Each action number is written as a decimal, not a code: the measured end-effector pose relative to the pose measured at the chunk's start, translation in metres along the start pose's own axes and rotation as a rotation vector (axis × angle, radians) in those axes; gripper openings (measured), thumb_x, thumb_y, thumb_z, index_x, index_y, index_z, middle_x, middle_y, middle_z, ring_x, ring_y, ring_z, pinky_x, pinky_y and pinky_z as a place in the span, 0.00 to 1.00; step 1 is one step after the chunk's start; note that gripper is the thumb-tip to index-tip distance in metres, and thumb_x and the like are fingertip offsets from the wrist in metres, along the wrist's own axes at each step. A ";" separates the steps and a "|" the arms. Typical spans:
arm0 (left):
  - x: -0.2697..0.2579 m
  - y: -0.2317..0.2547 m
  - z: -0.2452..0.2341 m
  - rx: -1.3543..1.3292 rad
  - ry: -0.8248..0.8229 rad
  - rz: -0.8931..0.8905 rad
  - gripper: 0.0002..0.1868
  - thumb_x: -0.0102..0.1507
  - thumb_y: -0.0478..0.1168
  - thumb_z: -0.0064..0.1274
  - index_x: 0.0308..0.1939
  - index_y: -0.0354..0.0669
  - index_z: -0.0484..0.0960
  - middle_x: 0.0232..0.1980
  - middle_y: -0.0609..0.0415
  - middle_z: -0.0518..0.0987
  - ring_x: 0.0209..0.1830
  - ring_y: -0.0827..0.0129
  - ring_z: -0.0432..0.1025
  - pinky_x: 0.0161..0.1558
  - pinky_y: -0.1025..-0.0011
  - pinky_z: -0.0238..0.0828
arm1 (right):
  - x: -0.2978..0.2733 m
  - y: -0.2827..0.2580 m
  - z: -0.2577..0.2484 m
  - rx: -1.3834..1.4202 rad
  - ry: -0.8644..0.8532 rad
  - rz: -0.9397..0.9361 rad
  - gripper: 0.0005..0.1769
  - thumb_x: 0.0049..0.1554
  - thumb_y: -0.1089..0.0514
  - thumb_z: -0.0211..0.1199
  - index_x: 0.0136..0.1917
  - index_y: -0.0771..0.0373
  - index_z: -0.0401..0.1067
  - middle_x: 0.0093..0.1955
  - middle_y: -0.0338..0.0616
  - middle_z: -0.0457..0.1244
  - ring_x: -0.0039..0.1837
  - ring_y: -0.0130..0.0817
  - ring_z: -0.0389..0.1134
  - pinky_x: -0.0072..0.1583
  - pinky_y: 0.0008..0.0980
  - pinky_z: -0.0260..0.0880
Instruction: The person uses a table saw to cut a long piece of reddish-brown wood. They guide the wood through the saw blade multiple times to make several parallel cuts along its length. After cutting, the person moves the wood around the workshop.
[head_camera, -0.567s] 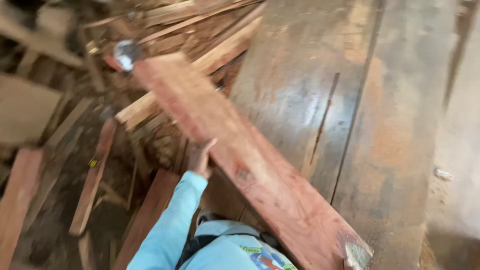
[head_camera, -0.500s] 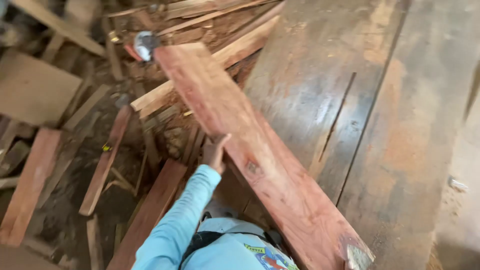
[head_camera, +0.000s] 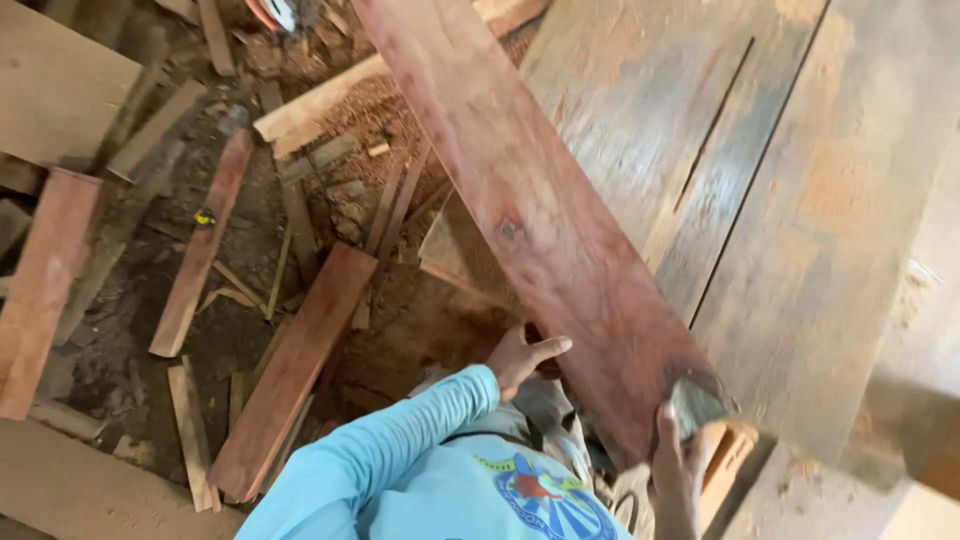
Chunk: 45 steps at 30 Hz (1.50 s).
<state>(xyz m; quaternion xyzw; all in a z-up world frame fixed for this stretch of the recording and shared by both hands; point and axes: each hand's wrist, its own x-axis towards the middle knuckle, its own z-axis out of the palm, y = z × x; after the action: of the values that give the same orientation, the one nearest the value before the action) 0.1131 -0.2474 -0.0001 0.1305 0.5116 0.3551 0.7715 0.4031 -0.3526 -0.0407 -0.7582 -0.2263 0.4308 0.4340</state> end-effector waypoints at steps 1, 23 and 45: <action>-0.011 0.000 -0.004 0.029 -0.044 -0.038 0.43 0.51 0.50 0.67 0.68 0.40 0.70 0.66 0.47 0.75 0.67 0.54 0.70 0.65 0.51 0.69 | -0.005 0.011 0.005 0.154 -0.089 -0.049 0.34 0.60 0.50 0.69 0.73 0.68 0.65 0.59 0.40 0.66 0.56 0.25 0.67 0.53 0.25 0.68; -0.136 -0.049 -0.236 0.430 0.156 0.621 0.48 0.60 0.65 0.57 0.70 0.30 0.69 0.69 0.38 0.75 0.68 0.52 0.69 0.67 0.60 0.65 | -0.152 0.038 0.071 -0.534 -0.641 0.085 0.34 0.56 0.42 0.66 0.67 0.67 0.73 0.57 0.55 0.73 0.53 0.44 0.76 0.54 0.43 0.81; -0.224 -0.017 -0.481 1.062 0.339 -0.265 0.50 0.58 0.61 0.62 0.77 0.40 0.65 0.71 0.45 0.76 0.72 0.59 0.69 0.72 0.61 0.61 | -0.108 0.012 0.348 0.492 -0.697 0.101 0.25 0.60 0.45 0.67 0.60 0.67 0.74 0.54 0.40 0.71 0.53 0.28 0.71 0.56 0.33 0.72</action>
<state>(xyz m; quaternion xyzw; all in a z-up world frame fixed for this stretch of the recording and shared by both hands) -0.3543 -0.4899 -0.0664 0.3759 0.7485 -0.0344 0.5452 0.0498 -0.2750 -0.0892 -0.4515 -0.2123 0.7230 0.4778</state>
